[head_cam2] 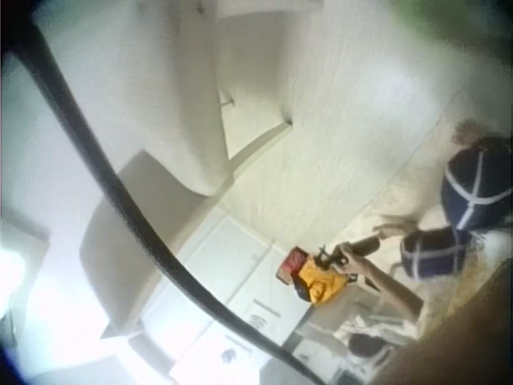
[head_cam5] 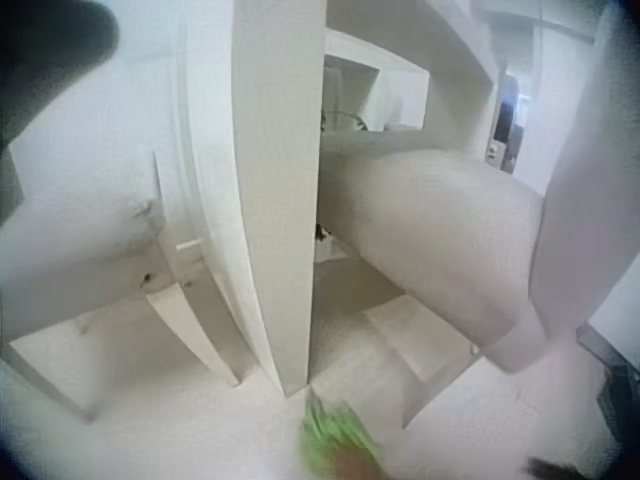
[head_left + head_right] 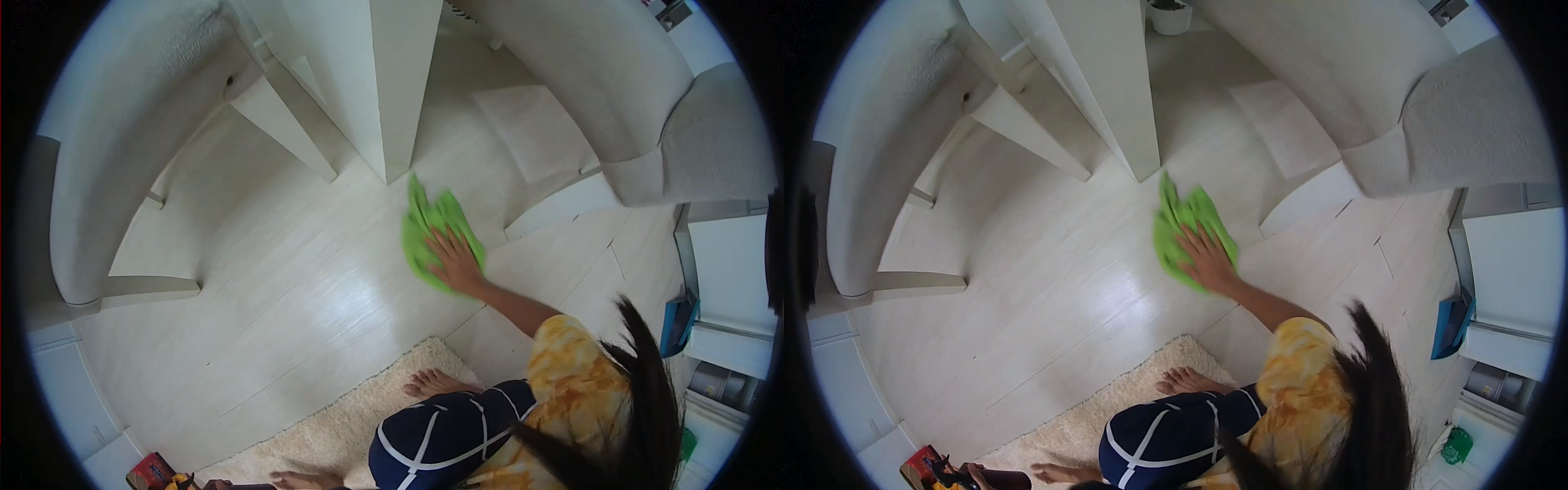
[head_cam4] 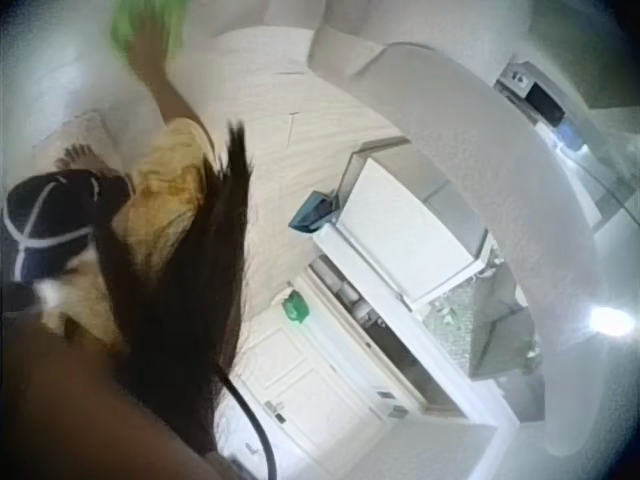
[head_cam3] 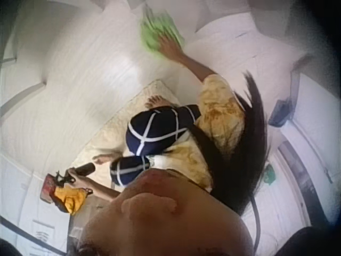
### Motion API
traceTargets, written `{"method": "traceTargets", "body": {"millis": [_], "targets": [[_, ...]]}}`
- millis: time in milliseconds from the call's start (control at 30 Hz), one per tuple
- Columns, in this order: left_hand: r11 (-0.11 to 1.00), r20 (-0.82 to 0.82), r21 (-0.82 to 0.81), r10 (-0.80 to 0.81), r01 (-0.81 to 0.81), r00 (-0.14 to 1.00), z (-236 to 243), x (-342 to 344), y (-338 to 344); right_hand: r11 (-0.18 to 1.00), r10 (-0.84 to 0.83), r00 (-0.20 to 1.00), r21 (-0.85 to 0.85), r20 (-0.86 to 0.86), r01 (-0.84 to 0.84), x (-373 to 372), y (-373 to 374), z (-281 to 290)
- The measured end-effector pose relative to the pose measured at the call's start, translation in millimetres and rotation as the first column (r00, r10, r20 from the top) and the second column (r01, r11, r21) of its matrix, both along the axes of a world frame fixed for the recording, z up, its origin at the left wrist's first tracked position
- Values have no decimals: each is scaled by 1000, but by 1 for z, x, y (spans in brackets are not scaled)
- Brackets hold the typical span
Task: The person wipes the floor by hand using a green cloth while holding a spray bottle, moving across the room to clean near furniture and a rug.
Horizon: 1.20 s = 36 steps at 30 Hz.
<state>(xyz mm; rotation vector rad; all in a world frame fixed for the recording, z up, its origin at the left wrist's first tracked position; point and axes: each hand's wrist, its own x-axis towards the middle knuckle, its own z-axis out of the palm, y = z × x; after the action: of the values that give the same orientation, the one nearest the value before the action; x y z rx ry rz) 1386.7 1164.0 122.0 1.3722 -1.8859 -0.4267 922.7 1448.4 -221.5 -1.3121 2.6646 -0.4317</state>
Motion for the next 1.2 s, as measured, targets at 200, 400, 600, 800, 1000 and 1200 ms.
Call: {"method": "traceTargets", "body": {"millis": [200, 400, 600, 800, 1000, 1200], "targets": [[998, 151, 61, 5, -14, 989, 4, 13, 1, 979, -157, 988, 131, 13, 154, -54, 8, 13], [955, -27, 277, -98, 101, 995, -33, -23, 9, 889, -451, 859, -38, -244, 456, -118, -46, -2], [850, -26, 153, -506, 504, 862, -84, -131, -13, 999, 52, 993, -3, 108, -52, 83, 27, 20], [492, -85, 202, -853, 847, 516, -49, -236, 48, 903, -356, 902, 339, 245, 265, 88, 271, 20], [437, -105, 245, -876, 866, 472, -66, -228, 51, 389, -915, 366, -128, -170, 912, 35, 208, -18], [468, -256, 67, -845, 881, 469, -66, -237, 58, 612, -391, 720, -423, 573, 668, 114, 36, 9]]}}
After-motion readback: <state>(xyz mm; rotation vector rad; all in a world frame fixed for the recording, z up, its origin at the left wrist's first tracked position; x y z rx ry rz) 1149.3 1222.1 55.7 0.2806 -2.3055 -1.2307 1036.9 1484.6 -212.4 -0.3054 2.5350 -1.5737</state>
